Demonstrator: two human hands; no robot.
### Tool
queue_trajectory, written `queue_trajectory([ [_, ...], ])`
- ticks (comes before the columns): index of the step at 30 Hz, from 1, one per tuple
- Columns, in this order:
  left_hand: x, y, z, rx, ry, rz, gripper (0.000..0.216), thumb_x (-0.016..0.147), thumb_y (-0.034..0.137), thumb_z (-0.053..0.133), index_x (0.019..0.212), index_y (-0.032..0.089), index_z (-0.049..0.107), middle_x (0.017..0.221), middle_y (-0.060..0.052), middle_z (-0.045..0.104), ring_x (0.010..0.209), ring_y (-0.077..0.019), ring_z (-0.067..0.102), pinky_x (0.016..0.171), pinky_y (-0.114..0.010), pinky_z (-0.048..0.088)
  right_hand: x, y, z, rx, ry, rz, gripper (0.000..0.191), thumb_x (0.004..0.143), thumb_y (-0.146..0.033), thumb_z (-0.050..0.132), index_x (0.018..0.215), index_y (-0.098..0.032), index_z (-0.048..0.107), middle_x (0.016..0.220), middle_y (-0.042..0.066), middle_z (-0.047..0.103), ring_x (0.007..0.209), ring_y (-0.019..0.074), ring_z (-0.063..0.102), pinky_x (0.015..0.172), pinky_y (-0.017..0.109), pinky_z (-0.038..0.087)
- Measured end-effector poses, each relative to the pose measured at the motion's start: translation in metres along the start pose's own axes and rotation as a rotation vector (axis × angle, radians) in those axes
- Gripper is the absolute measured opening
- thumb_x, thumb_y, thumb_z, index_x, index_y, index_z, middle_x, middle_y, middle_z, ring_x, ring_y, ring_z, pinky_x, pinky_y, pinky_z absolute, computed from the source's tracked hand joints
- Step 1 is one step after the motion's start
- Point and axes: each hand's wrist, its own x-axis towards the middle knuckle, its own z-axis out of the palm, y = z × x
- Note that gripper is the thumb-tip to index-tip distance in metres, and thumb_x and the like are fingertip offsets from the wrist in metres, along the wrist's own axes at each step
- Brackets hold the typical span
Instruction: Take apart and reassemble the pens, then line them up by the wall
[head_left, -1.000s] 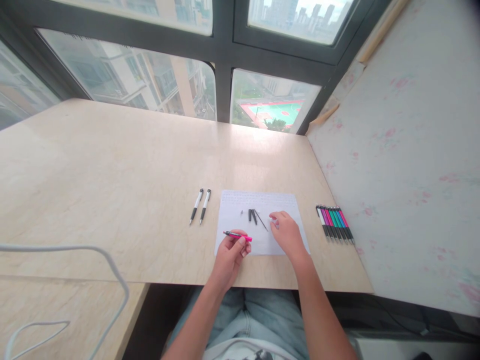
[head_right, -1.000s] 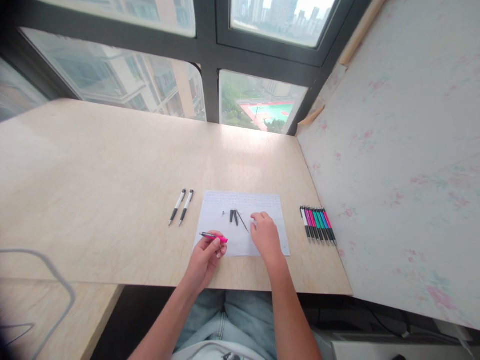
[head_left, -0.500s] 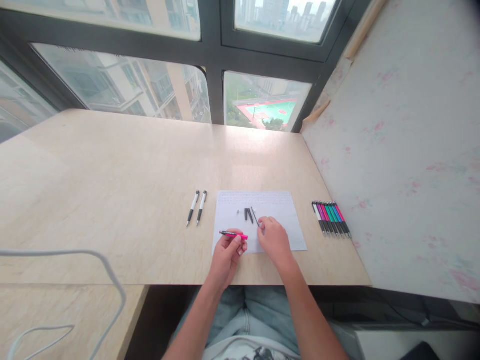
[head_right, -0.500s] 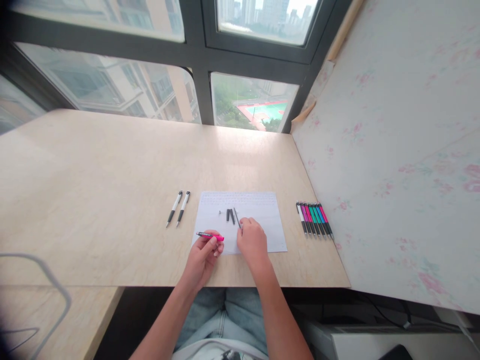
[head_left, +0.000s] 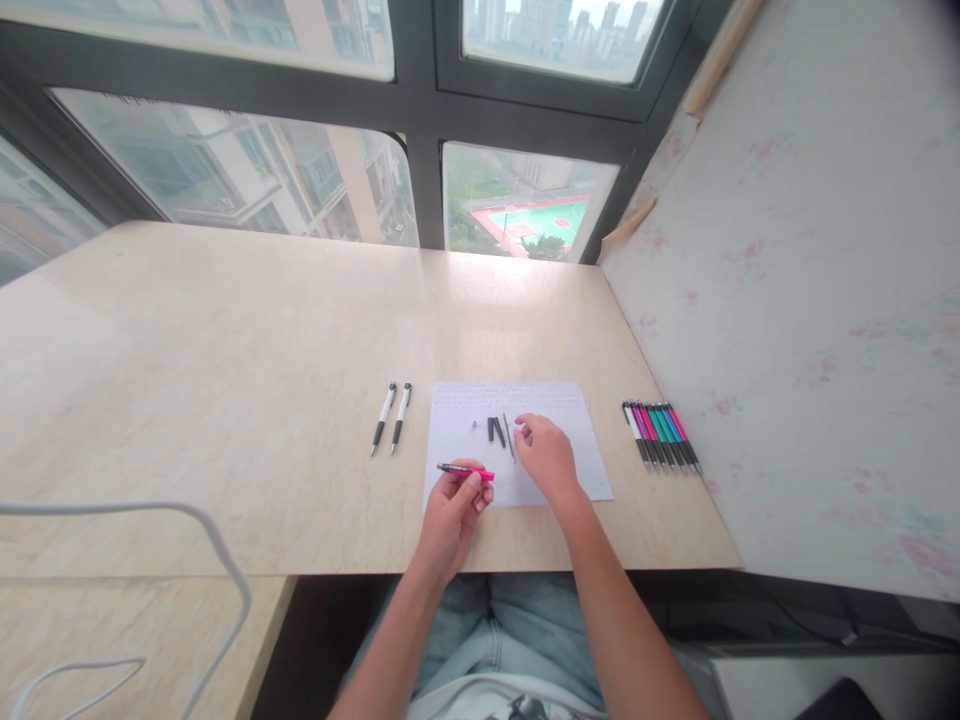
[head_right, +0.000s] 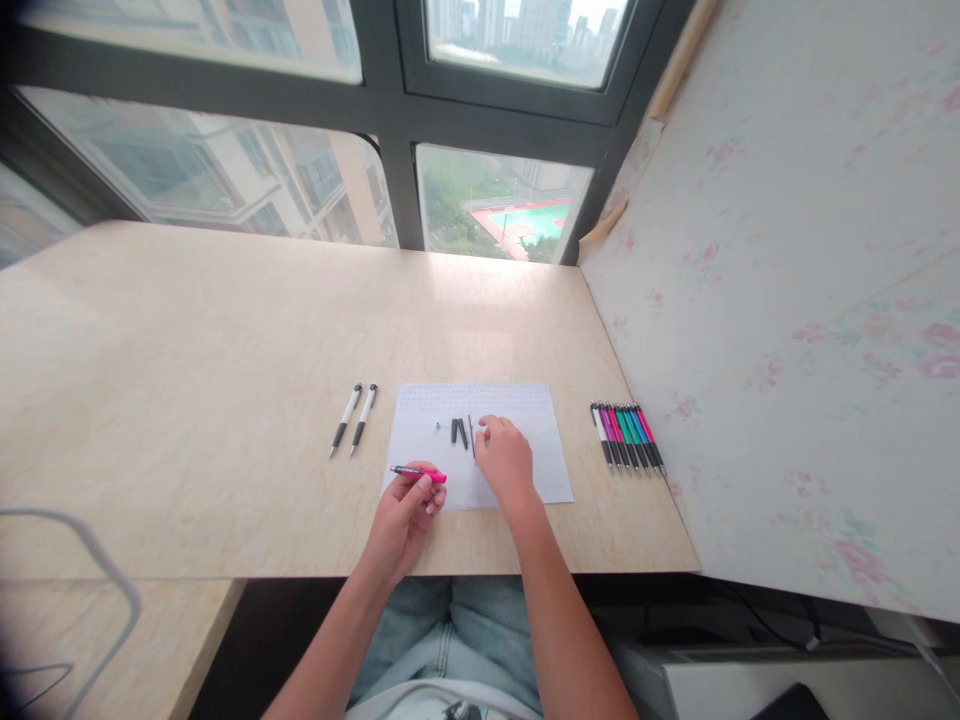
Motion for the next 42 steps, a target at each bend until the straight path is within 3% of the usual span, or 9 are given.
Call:
queue_trajectory([
  [3,0.0,0.0,-0.001,0.002,-0.001,0.002,0.017,0.078,0.025,0.072,0.089,0.015,0.066,0.077,-0.003,0.062,0.063,-0.0102,0.055,0.056,-0.021,0.041,0.011,-0.003,0.0,-0.036,-0.014,-0.027,0.027,0.085,-0.018,0.053,0.108,-0.022,0.066,0.087,0.005,0.066,0.078,0.0172,0.059,0.07,0.026,0.038],
  [13,0.001,-0.003,-0.004,-0.015,-0.015,-0.005,0.014,0.08,0.023,0.071,0.09,0.014,0.065,0.078,-0.003,0.062,0.065,-0.0094,0.055,0.056,-0.02,0.04,0.015,-0.007,-0.002,-0.136,-0.06,-0.038,0.023,0.087,-0.017,0.051,0.1,-0.023,0.069,0.092,0.006,0.067,0.078,0.0164,0.06,0.066,0.025,0.036],
  [23,0.001,-0.002,-0.003,-0.015,-0.011,-0.01,0.016,0.079,0.024,0.072,0.09,0.015,0.065,0.077,-0.002,0.062,0.065,-0.0094,0.055,0.057,-0.02,0.04,0.002,0.006,-0.006,-0.002,-0.053,-0.099,0.027,0.083,-0.014,0.051,0.102,-0.02,0.069,0.086,0.004,0.067,0.075,0.0165,0.059,0.072,0.027,0.042],
  [30,0.0,-0.001,-0.002,0.001,-0.04,-0.005,0.012,0.082,0.023,0.069,0.09,0.015,0.064,0.076,-0.001,0.061,0.064,-0.0087,0.054,0.057,-0.02,0.039,-0.021,0.01,-0.018,0.291,0.016,-0.065,0.024,0.084,-0.021,0.05,0.096,-0.018,0.07,0.085,0.005,0.069,0.065,0.0155,0.058,0.071,0.03,0.046],
  [35,-0.002,0.001,0.0,0.064,-0.035,0.021,0.015,0.081,0.027,0.068,0.091,0.016,0.064,0.077,-0.002,0.062,0.065,-0.0096,0.055,0.059,-0.021,0.041,-0.048,-0.007,-0.023,0.609,-0.079,0.039,0.021,0.085,-0.031,0.054,0.093,-0.019,0.071,0.085,0.005,0.07,0.073,0.0179,0.062,0.066,0.029,0.047],
  [42,-0.011,0.01,0.01,0.545,0.021,0.174,0.017,0.082,0.032,0.066,0.09,0.017,0.064,0.072,-0.002,0.066,0.066,-0.0138,0.061,0.064,-0.025,0.048,-0.07,-0.033,-0.004,1.212,-0.245,0.28,0.022,0.085,-0.038,0.06,0.083,-0.018,0.067,0.066,0.0,0.06,0.059,0.0115,0.051,0.053,0.022,0.037],
])
